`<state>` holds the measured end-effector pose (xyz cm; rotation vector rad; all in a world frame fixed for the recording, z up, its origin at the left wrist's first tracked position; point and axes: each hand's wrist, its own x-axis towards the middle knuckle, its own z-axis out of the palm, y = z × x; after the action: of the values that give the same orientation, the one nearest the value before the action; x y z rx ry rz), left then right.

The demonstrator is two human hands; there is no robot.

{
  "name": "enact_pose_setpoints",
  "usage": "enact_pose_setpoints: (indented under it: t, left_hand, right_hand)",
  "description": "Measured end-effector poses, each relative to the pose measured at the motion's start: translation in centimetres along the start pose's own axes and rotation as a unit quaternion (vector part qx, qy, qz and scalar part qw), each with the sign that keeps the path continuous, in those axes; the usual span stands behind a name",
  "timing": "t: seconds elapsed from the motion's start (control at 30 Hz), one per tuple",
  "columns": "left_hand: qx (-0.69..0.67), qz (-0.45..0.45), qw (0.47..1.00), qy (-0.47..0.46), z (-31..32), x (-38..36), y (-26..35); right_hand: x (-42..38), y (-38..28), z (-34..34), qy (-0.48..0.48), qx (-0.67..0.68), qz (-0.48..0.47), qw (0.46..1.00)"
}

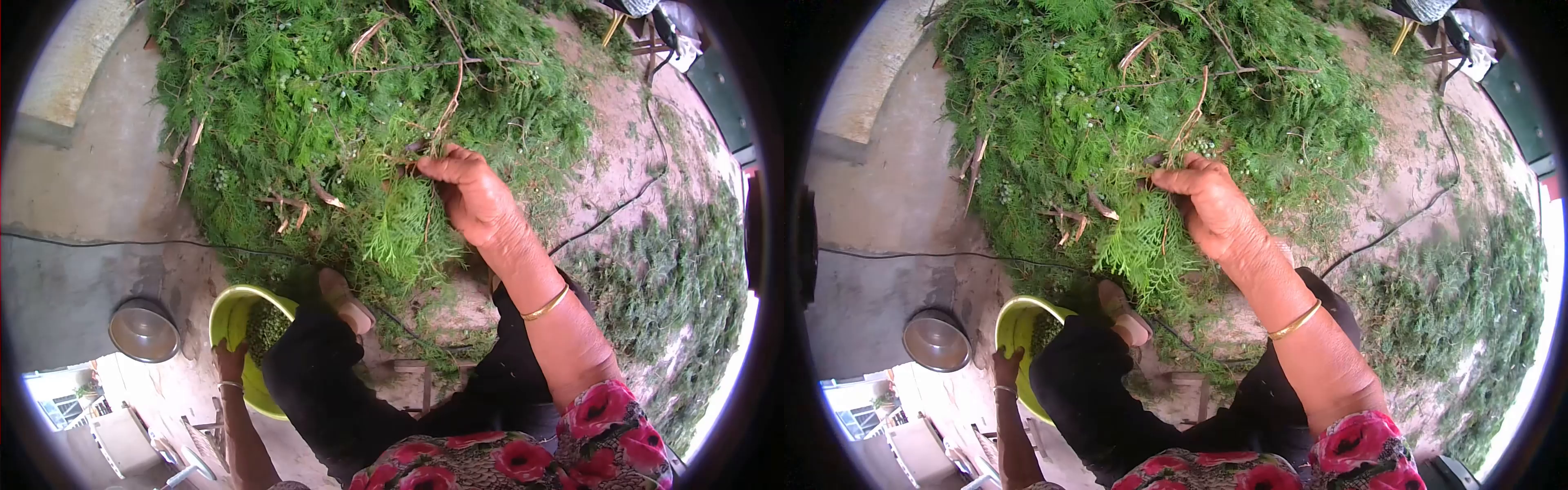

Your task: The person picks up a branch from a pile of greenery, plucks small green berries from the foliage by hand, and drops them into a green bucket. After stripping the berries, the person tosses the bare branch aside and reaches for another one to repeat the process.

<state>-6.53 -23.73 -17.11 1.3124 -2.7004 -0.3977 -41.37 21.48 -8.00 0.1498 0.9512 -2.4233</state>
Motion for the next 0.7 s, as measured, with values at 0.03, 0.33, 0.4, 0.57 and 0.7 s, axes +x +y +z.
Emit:
enact_pose_setpoints:
  t: [0.03, 0.33, 0.4, 0.57, 0.7]
  left_hand:
    - [0.008, 0.003, 0.999, 0.051, -0.5, -0.1, 2.0]
    - [-0.407, 0.163, 0.862, -0.255, -2.8, -8.2, 40.0]
    - [-0.437, 0.175, 0.823, -0.317, -0.7, -8.0, 41.8]
    - [-0.632, -0.025, 0.715, -0.298, 1.4, -5.1, 38.7]
    - [-0.614, -0.191, 0.748, -0.166, 8.0, 1.2, 33.1]
  right_hand:
    - [-0.3, 0.0, 0.4, 0.009, -0.014, -0.016, 1.000]
    - [-1.0, 1.4, 1.9, -0.011, -0.016, -0.008, 1.000]
    - [-0.7, 1.5, 1.4, 0.048, -0.157, -0.004, 0.986]
    - [-1.8, -2.6, 0.8, 0.123, -0.441, 0.029, 0.888]
    - [-1.8, -3.5, -1.5, 0.182, -0.290, -0.026, 0.939]
